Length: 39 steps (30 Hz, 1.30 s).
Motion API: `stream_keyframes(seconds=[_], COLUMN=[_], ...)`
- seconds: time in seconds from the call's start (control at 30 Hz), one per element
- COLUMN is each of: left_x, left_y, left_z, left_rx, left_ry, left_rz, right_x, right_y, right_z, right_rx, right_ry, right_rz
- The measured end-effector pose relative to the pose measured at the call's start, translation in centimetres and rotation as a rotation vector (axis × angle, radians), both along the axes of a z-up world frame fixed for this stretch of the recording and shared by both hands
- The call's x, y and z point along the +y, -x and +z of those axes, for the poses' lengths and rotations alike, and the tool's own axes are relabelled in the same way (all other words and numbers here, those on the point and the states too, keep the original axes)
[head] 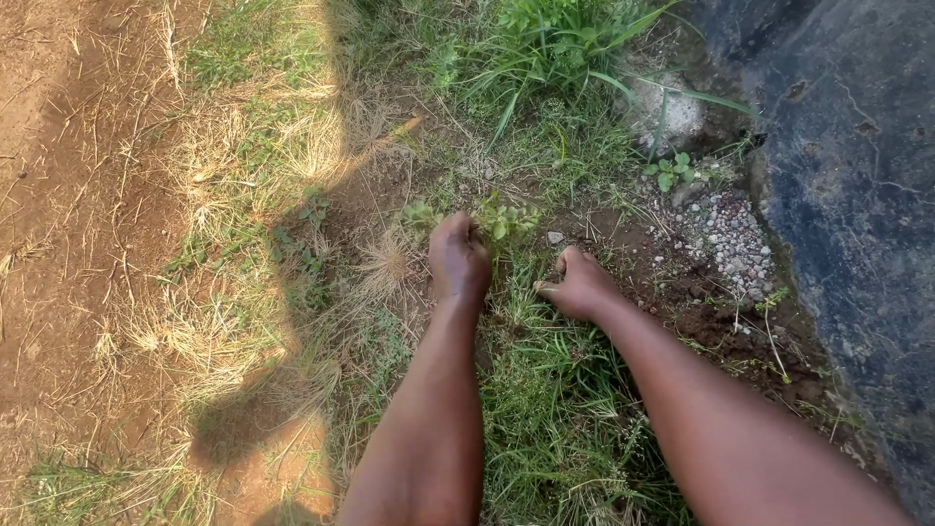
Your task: The recorder is pulling out weeds and grass from the soil by hand.
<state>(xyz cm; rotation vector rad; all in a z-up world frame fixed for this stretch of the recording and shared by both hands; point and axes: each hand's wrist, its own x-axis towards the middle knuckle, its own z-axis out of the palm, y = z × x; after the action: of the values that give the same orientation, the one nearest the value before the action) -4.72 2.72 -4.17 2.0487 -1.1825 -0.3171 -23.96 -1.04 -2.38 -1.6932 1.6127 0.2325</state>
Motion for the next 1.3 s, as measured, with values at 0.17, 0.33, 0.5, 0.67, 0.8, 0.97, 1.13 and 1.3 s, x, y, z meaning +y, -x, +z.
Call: stream_keyframes(seconds=[0.17,0.33,0.5,0.67,0.8,0.97,1.13,1.3], left_x=[1.5,0.0,-1.5,-2.4,-1.6,-1.1,-1.3,-1.3], left_y=[-0.5,-3.5,-3.3,-2.3,-1.5,-0.3,0.8,0.8], left_z=[3.3,1.4,6.4,8.3,9.9,9.6,7.5,3.9], left_rx=[0.133,0.306,0.711,0.832,0.880,0.832,0.569,0.220], left_ry=[-0.067,-0.088,-0.062,-0.298,-0.550,-0.688,-0.725,-0.521], left_rz=[0.031,0.140,-0.128,-0.275,-0.563,-0.637,-0.492,-0.130], right_x=[-0.2,-1.4,-0.9,-0.2,-0.8,-0.8,-0.5,-0.6], right_y=[1.7,2.3,2.7,3.2,5.0,6.4,5.5,5.6], right_z=[-4.5,-4.8,-3.2,-0.9,-3.7,-2.3,2.6,1.4], right_rx=[-0.150,-0.227,-0.301,-0.378,-0.600,-0.844,-0.976,-0.782], right_ry=[-0.085,-0.130,-0.132,-0.183,-0.236,-0.336,-0.369,-0.302], right_rz=[0.006,-0.044,-0.067,-0.143,-0.386,-0.551,-0.655,-0.525])
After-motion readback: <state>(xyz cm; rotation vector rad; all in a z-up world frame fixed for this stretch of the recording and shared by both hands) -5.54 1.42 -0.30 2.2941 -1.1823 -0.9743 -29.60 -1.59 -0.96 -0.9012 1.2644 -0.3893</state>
